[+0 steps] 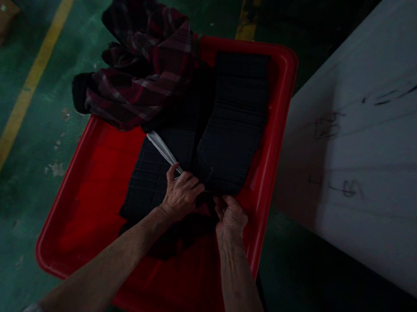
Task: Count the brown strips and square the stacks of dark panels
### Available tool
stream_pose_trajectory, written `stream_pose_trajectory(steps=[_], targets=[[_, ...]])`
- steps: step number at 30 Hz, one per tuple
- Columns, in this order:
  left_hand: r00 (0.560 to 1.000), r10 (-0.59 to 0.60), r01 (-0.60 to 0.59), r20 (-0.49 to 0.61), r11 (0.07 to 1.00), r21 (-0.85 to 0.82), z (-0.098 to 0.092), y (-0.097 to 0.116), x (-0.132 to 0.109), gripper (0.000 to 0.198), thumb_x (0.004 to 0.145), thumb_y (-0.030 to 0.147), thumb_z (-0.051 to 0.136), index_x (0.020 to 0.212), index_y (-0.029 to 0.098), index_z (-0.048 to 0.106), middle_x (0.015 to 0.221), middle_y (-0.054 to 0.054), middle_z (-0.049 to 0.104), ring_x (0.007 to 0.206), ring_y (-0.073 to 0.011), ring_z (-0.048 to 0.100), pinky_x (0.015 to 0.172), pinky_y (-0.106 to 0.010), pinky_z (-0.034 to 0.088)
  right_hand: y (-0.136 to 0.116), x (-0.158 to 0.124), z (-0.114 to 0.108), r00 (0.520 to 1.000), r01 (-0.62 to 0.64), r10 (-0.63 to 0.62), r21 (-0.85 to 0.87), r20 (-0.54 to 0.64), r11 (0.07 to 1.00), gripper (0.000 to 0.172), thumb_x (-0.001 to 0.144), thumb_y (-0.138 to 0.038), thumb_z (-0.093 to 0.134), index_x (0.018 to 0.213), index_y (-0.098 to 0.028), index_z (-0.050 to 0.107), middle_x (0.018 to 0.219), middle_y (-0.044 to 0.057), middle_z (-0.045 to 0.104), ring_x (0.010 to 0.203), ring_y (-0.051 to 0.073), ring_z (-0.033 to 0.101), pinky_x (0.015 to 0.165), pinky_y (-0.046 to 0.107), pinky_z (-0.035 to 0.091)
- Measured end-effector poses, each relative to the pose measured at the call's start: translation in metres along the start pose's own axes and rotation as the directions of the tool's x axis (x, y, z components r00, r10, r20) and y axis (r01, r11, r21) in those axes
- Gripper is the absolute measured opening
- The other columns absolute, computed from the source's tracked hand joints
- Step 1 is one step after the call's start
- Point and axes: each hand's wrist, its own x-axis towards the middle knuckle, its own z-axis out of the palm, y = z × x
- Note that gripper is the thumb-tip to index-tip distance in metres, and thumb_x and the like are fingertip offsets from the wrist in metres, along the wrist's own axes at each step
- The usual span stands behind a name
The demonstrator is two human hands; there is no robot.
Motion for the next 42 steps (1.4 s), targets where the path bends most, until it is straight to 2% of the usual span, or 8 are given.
stream_pose_trajectory(steps=[9, 16, 27, 36, 42], targets=[[0.997, -0.020, 0.021, 0.080, 1.000, -0.020, -0.005, 0.002, -0.004, 0.019, 0.074, 0.014, 0.052, 0.085, 0.024, 0.064, 0.082, -0.002, 0.062, 0.089, -0.0218, 0.052, 0.102, -0.057, 0.013, 0.007, 0.006, -0.002, 0.994, 0.096, -0.096, -0.018, 0.043, 0.995, 0.013, 0.090, -0.021, 0.057, 0.083, -0.010, 0.056, 0.077, 0.000, 0.056, 0.066, 0.010, 0.056, 0.058, 0.021, 0.049], [0.982, -0.110, 0.112, 0.154, 0.994, -0.006, -0.012, 0.014, -0.009, 0.018, 0.076, 0.020, 0.054, 0.092, 0.022, 0.062, 0.095, -0.005, 0.059, 0.100, -0.0256, 0.049, 0.103, -0.061, 0.010, 0.005, 0.008, -0.003, 0.992, 0.104, -0.096, -0.098, 0.081, 0.990, 0.013, 0.089, -0.021, 0.058, 0.084, -0.010, 0.056, 0.081, 0.001, 0.056, 0.066, 0.010, 0.055, 0.057, 0.021, 0.049], [0.961, -0.235, 0.240, 0.148, 0.971, -0.013, -0.008, 0.032, -0.013, 0.021, 0.079, 0.022, 0.054, 0.100, 0.021, 0.058, 0.108, -0.006, 0.057, 0.110, -0.0257, 0.045, 0.105, -0.061, 0.002, 0.010, 0.012, -0.007, 0.985, 0.155, -0.140, -0.183, 0.096, 0.971, 0.015, 0.090, -0.024, 0.057, 0.084, -0.010, 0.056, 0.075, 0.000, 0.056, 0.061, 0.009, 0.054, 0.053, 0.019, 0.047], [0.950, -0.250, 0.261, 0.185, 0.965, -0.037, -0.010, 0.033, -0.023, 0.036, 0.077, 0.020, 0.054, 0.113, 0.024, 0.054, 0.117, -0.007, 0.054, 0.118, -0.0268, 0.041, 0.106, -0.061, -0.005, 0.013, 0.014, -0.011, 0.975, 0.207, -0.176, -0.256, 0.139, 0.944, 0.015, 0.091, -0.024, 0.056, 0.086, -0.010, 0.057, 0.075, 0.000, 0.056, 0.060, 0.009, 0.054, 0.054, 0.020, 0.047], [0.946, -0.280, 0.287, 0.160, 0.958, -0.020, -0.008, 0.037, -0.025, 0.033, 0.080, 0.020, 0.051, 0.112, 0.024, 0.055, 0.118, -0.007, 0.053, 0.119, -0.0261, 0.041, 0.107, -0.060, -0.004, 0.012, 0.013, -0.013, 0.965, 0.236, -0.190, -0.286, 0.180, 0.929, 0.019, 0.092, -0.028, 0.054, 0.087, -0.010, 0.057, 0.077, 0.000, 0.057, 0.063, 0.010, 0.056, 0.058, 0.022, 0.049]])
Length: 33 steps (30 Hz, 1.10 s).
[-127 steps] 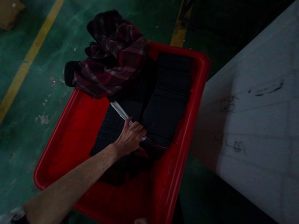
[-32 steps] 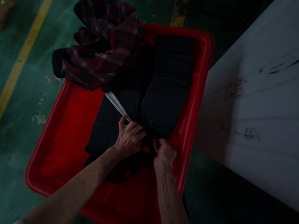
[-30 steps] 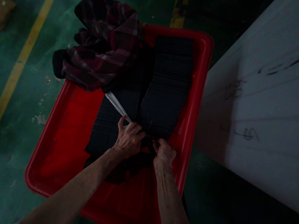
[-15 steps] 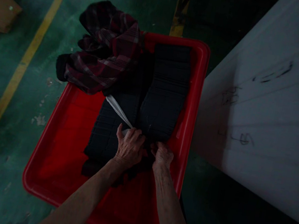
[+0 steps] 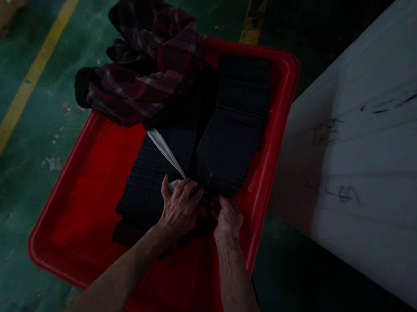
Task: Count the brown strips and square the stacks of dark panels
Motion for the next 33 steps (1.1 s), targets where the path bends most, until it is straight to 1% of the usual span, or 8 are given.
stream_pose_trajectory(steps=[4, 7, 11, 15, 18, 22, 29, 33], targets=[[1.000, 0.000, 0.000, -0.025, 1.000, -0.006, 0.000, 0.001, -0.001, 0.033, 0.080, 0.020, 0.051, 0.113, 0.024, 0.055, 0.118, -0.008, 0.053, 0.118, -0.0259, 0.041, 0.107, -0.059, -0.003, 0.005, -0.001, -0.004, 0.998, 0.061, -0.060, -0.079, 0.021, 0.995, 0.022, 0.093, -0.031, 0.053, 0.086, -0.010, 0.057, 0.076, 0.001, 0.057, 0.064, 0.011, 0.056, 0.060, 0.024, 0.050], [1.000, -0.008, 0.008, -0.016, 1.000, -0.007, -0.001, 0.001, -0.002, 0.033, 0.081, 0.021, 0.051, 0.114, 0.023, 0.055, 0.120, -0.007, 0.053, 0.119, -0.0258, 0.040, 0.107, -0.059, -0.004, 0.007, -0.006, -0.009, 0.983, 0.178, -0.185, -0.190, -0.019, 0.966, 0.023, 0.092, -0.032, 0.055, 0.083, -0.012, 0.058, 0.077, 0.001, 0.057, 0.067, 0.012, 0.055, 0.066, 0.027, 0.049], [1.000, -0.025, 0.025, 0.005, 1.000, 0.003, -0.001, 0.003, -0.003, 0.032, 0.082, 0.022, 0.050, 0.115, 0.023, 0.054, 0.120, -0.008, 0.053, 0.121, -0.0258, 0.039, 0.107, -0.060, -0.005, -0.001, -0.017, -0.013, 0.906, 0.385, -0.422, -0.333, -0.042, 0.861, 0.012, 0.086, -0.025, 0.057, 0.093, -0.016, 0.061, 0.087, 0.003, 0.059, 0.082, 0.016, 0.055, 0.081, 0.032, 0.043], [1.000, -0.028, 0.028, -0.003, 1.000, 0.004, 0.001, 0.004, -0.002, 0.033, 0.083, 0.023, 0.049, 0.116, 0.022, 0.053, 0.121, -0.008, 0.052, 0.121, -0.0258, 0.039, 0.106, -0.060, -0.006, -0.012, -0.018, -0.010, 0.833, 0.522, -0.549, -0.423, 0.068, 0.740, 0.034, 0.079, -0.019, 0.055, 0.112, -0.024, 0.062, 0.095, 0.004, 0.061, 0.090, 0.020, 0.055, 0.082, 0.029, 0.039], [0.999, -0.033, 0.033, 0.002, 0.999, 0.009, 0.002, 0.005, -0.002, 0.033, 0.083, 0.023, 0.049, 0.115, 0.022, 0.053, 0.122, -0.009, 0.052, 0.121, -0.0261, 0.039, 0.106, -0.060, -0.007, -0.012, -0.017, -0.008, 0.811, 0.548, -0.573, -0.492, 0.116, 0.676, 0.042, 0.076, -0.019, 0.057, 0.118, -0.026, 0.060, 0.087, 0.005, 0.060, 0.083, 0.021, 0.055, 0.078, 0.031, 0.039], [0.999, -0.046, 0.045, 0.012, 0.999, 0.011, 0.001, 0.006, -0.001, 0.034, 0.081, 0.022, 0.050, 0.115, 0.022, 0.053, 0.121, -0.008, 0.052, 0.122, -0.0257, 0.039, 0.106, -0.059, -0.009, -0.006, -0.019, -0.008, 0.783, 0.564, -0.611, -0.549, 0.118, 0.617, 0.044, 0.078, -0.020, 0.055, 0.121, -0.028, 0.058, 0.084, 0.005, 0.058, 0.076, 0.020, 0.055, 0.072, 0.030, 0.040], [0.998, -0.050, 0.050, 0.024, 0.999, -0.008, -0.001, 0.006, 0.000, 0.037, 0.078, 0.018, 0.052, 0.115, 0.021, 0.053, 0.122, -0.009, 0.052, 0.122, -0.0267, 0.039, 0.105, -0.060, -0.010, 0.002, -0.020, -0.011, 0.725, 0.585, -0.685, -0.589, 0.073, 0.557, 0.041, 0.086, -0.028, 0.041, 0.121, -0.013, 0.057, 0.092, 0.010, 0.061, 0.083, 0.022, 0.057, 0.075, 0.030, 0.042], [0.998, -0.054, 0.055, 0.038, 0.998, -0.011, -0.004, 0.007, 0.001, 0.037, 0.077, 0.017, 0.053, 0.113, 0.021, 0.053, 0.122, -0.009, 0.052, 0.122, -0.0267, 0.038, 0.105, -0.061, -0.010, 0.012, -0.022, -0.016, 0.696, 0.588, -0.717, -0.611, 0.047, 0.531, 0.041, 0.087, -0.028, 0.036, 0.117, -0.011, 0.058, 0.096, 0.011, 0.062, 0.082, 0.020, 0.058, 0.072, 0.028, 0.044]])
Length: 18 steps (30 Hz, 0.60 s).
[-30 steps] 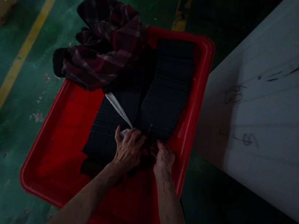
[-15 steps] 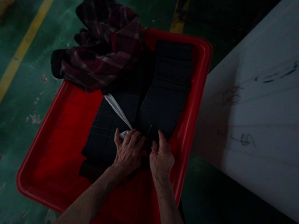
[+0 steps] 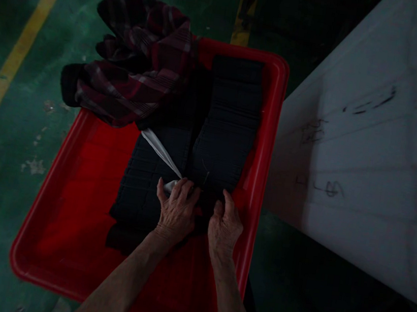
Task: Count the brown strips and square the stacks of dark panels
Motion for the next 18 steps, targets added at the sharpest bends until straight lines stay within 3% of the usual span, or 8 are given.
stream_pose_trajectory(steps=[9, 18], targets=[[1.000, -0.008, 0.007, 0.018, 0.999, 0.042, 0.001, 0.000, -0.002, 0.037, 0.079, 0.018, 0.050, 0.116, 0.022, 0.052, 0.124, -0.007, 0.050, 0.123, -0.0241, 0.036, 0.106, -0.059, -0.010, -0.004, 0.013, 0.004, 0.995, 0.098, -0.101, -0.112, -0.019, 0.989, 0.037, 0.088, -0.024, 0.037, 0.116, -0.015, 0.059, 0.086, 0.008, 0.061, 0.070, 0.017, 0.057, 0.062, 0.026, 0.043], [1.000, 0.004, -0.004, 0.000, 0.999, 0.035, 0.003, -0.001, -0.002, 0.036, 0.080, 0.019, 0.049, 0.116, 0.022, 0.053, 0.123, -0.007, 0.051, 0.124, -0.0240, 0.036, 0.106, -0.058, -0.011, -0.013, 0.034, 0.008, 0.982, 0.190, -0.184, -0.332, 0.049, 0.924, 0.033, 0.086, -0.017, 0.050, 0.118, -0.020, 0.057, 0.080, 0.004, 0.058, 0.064, 0.017, 0.052, 0.049, 0.026, 0.029]])
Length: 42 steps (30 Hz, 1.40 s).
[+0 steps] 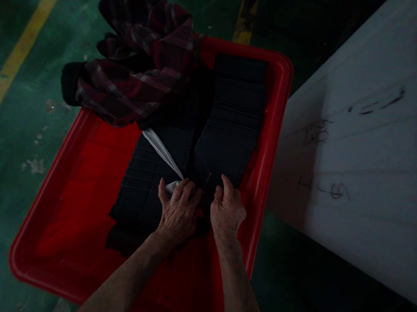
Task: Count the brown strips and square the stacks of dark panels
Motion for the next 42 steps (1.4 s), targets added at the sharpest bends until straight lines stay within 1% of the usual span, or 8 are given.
stream_pose_trajectory(steps=[6, 9, 15, 20, 26, 30, 37, 42], targets=[[1.000, 0.014, -0.014, -0.006, 1.000, -0.014, 0.000, -0.003, -0.001, 0.038, 0.079, 0.017, 0.050, 0.117, 0.022, 0.053, 0.123, -0.007, 0.051, 0.124, -0.0238, 0.037, 0.106, -0.058, -0.011, 0.001, 0.011, -0.007, 0.995, 0.091, -0.086, -0.122, 0.045, 0.988, 0.032, 0.082, -0.021, 0.064, 0.114, -0.021, 0.058, 0.079, 0.004, 0.055, 0.067, 0.018, 0.051, 0.049, 0.027, 0.023], [1.000, 0.013, -0.013, 0.000, 1.000, -0.019, -0.001, -0.003, -0.001, 0.038, 0.079, 0.017, 0.050, 0.117, 0.023, 0.053, 0.123, -0.007, 0.051, 0.124, -0.0236, 0.037, 0.106, -0.058, -0.011, 0.000, 0.015, -0.011, 0.990, 0.140, -0.134, -0.159, 0.047, 0.977, 0.032, 0.078, -0.027, 0.070, 0.108, -0.022, 0.061, 0.084, 0.005, 0.053, 0.075, 0.020, 0.050, 0.051, 0.027, 0.025], [1.000, -0.001, 0.001, 0.019, 1.000, -0.015, -0.002, -0.002, 0.001, 0.036, 0.081, 0.018, 0.049, 0.116, 0.023, 0.052, 0.123, -0.006, 0.052, 0.124, -0.0227, 0.037, 0.106, -0.057, -0.014, -0.004, 0.023, -0.018, 0.976, 0.215, -0.216, -0.184, 0.017, 0.959, 0.026, 0.071, -0.026, 0.076, 0.093, -0.021, 0.064, 0.101, 0.007, 0.051, 0.091, 0.024, 0.045, 0.068, 0.031, 0.034], [0.999, -0.003, 0.003, 0.035, 1.000, -0.009, -0.001, -0.003, 0.000, 0.039, 0.080, 0.018, 0.049, 0.118, 0.025, 0.051, 0.125, -0.005, 0.050, 0.125, -0.0218, 0.034, 0.106, -0.056, -0.014, -0.002, 0.026, -0.018, 0.954, 0.299, -0.298, -0.166, 0.034, 0.940, 0.023, 0.069, -0.024, 0.077, 0.086, -0.019, 0.062, 0.098, 0.003, 0.057, 0.093, 0.024, 0.044, 0.075, 0.034, 0.033], [1.000, -0.003, 0.004, 0.025, 1.000, -0.014, -0.001, -0.003, -0.001, 0.039, 0.080, 0.017, 0.049, 0.118, 0.024, 0.051, 0.125, -0.006, 0.050, 0.126, -0.0223, 0.034, 0.106, -0.056, -0.014, 0.002, 0.025, -0.013, 0.953, 0.300, -0.301, -0.150, 0.017, 0.942, 0.034, 0.072, -0.023, 0.075, 0.103, -0.023, 0.060, 0.099, 0.002, 0.058, 0.094, 0.024, 0.043, 0.074, 0.035, 0.031], [1.000, 0.005, -0.005, 0.011, 1.000, -0.022, 0.000, -0.004, -0.002, 0.039, 0.080, 0.018, 0.050, 0.119, 0.023, 0.051, 0.125, -0.007, 0.050, 0.125, -0.0234, 0.035, 0.106, -0.056, -0.015, 0.001, 0.025, -0.013, 0.955, 0.295, -0.294, -0.146, 0.027, 0.944, 0.026, 0.073, -0.022, 0.074, 0.096, -0.023, 0.062, 0.096, 0.002, 0.058, 0.093, 0.024, 0.042, 0.073, 0.035, 0.031], [1.000, -0.005, 0.005, 0.030, 1.000, -0.017, -0.002, -0.003, -0.002, 0.039, 0.081, 0.017, 0.048, 0.119, 0.024, 0.051, 0.126, -0.005, 0.050, 0.126, -0.0223, 0.034, 0.106, -0.055, -0.015, -0.001, 0.023, -0.014, 0.960, 0.280, -0.276, -0.143, 0.050, 0.949, 0.030, 0.077, -0.023, 0.069, 0.106, -0.021, 0.059, 0.096, 0.004, 0.058, 0.093, 0.023, 0.042, 0.073, 0.036, 0.031], [0.999, 0.005, -0.003, 0.047, 1.000, -0.030, -0.003, -0.004, -0.002, 0.040, 0.081, 0.018, 0.048, 0.120, 0.025, 0.050, 0.126, -0.005, 0.049, 0.126, -0.0214, 0.033, 0.106, -0.055, -0.015, -0.001, 0.026, -0.014, 0.960, 0.281, -0.274, -0.152, 0.063, 0.948, 0.021, 0.077, -0.022, 0.069, 0.096, -0.021, 0.062, 0.095, 0.004, 0.057, 0.091, 0.023, 0.042, 0.072, 0.035, 0.030]])
